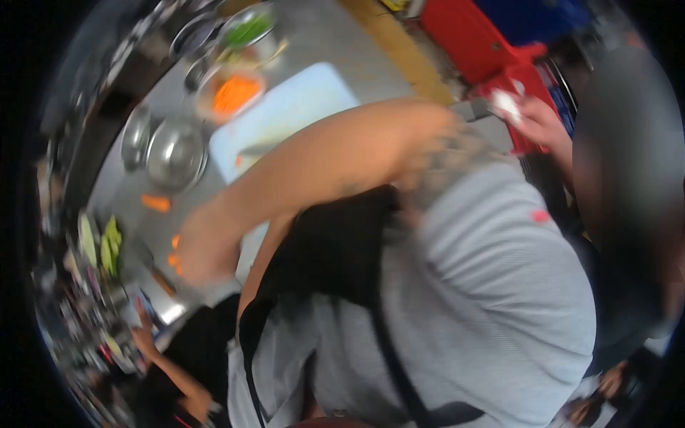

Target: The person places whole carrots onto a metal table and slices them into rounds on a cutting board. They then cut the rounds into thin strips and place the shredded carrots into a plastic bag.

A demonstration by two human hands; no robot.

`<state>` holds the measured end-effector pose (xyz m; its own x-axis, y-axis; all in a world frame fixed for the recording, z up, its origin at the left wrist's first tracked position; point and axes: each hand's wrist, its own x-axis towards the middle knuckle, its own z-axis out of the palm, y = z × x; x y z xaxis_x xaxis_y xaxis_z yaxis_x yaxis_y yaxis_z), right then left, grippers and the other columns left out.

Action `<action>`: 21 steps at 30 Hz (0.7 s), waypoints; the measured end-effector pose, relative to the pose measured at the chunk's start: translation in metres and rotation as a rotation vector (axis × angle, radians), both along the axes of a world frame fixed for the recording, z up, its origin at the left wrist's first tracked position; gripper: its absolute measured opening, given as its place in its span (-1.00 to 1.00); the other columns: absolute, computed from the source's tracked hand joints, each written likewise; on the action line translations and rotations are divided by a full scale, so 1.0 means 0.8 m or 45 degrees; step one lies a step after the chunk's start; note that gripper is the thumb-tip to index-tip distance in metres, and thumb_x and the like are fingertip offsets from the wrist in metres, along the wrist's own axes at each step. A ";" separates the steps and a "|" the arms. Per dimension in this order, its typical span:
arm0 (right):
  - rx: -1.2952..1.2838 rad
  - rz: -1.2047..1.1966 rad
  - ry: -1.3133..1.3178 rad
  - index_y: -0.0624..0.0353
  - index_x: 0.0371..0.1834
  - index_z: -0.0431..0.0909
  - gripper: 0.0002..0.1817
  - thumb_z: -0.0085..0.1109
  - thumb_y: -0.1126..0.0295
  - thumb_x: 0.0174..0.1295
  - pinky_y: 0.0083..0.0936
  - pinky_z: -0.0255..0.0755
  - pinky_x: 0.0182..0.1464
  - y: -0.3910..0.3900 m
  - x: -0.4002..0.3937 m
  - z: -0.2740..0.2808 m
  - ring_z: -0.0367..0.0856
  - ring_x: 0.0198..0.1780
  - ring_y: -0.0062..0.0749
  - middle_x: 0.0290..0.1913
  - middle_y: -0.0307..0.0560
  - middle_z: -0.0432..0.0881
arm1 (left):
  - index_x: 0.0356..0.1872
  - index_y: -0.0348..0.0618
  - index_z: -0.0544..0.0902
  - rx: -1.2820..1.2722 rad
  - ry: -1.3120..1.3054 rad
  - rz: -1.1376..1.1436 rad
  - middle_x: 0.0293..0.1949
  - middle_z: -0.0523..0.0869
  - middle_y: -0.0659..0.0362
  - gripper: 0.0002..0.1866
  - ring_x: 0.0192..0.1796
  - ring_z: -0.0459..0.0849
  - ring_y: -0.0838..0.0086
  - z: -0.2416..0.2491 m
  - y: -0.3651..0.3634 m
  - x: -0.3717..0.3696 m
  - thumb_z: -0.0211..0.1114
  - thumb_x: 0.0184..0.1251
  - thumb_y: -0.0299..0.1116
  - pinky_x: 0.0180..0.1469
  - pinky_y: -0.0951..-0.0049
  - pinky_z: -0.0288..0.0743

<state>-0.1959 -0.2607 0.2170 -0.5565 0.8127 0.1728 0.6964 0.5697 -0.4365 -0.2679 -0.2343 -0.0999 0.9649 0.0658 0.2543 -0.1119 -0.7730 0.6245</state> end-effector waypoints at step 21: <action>-0.560 -1.915 0.340 0.24 0.26 0.52 -0.56 0.31 0.25 0.44 -0.03 0.56 0.11 -0.245 0.078 -0.249 0.67 0.00 0.30 -0.05 0.33 0.65 | 0.01 0.10 0.73 0.151 -0.215 0.218 0.06 0.64 0.19 -0.80 0.15 0.53 0.18 0.053 -0.008 0.037 0.36 0.43 -0.24 0.18 0.05 0.21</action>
<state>-0.1338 -0.4565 0.0176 0.7727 0.5804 -0.2571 0.3632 -0.7364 -0.5708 -0.2385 -0.2410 -0.0577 0.8855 0.1844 0.4264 -0.0681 -0.8565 0.5117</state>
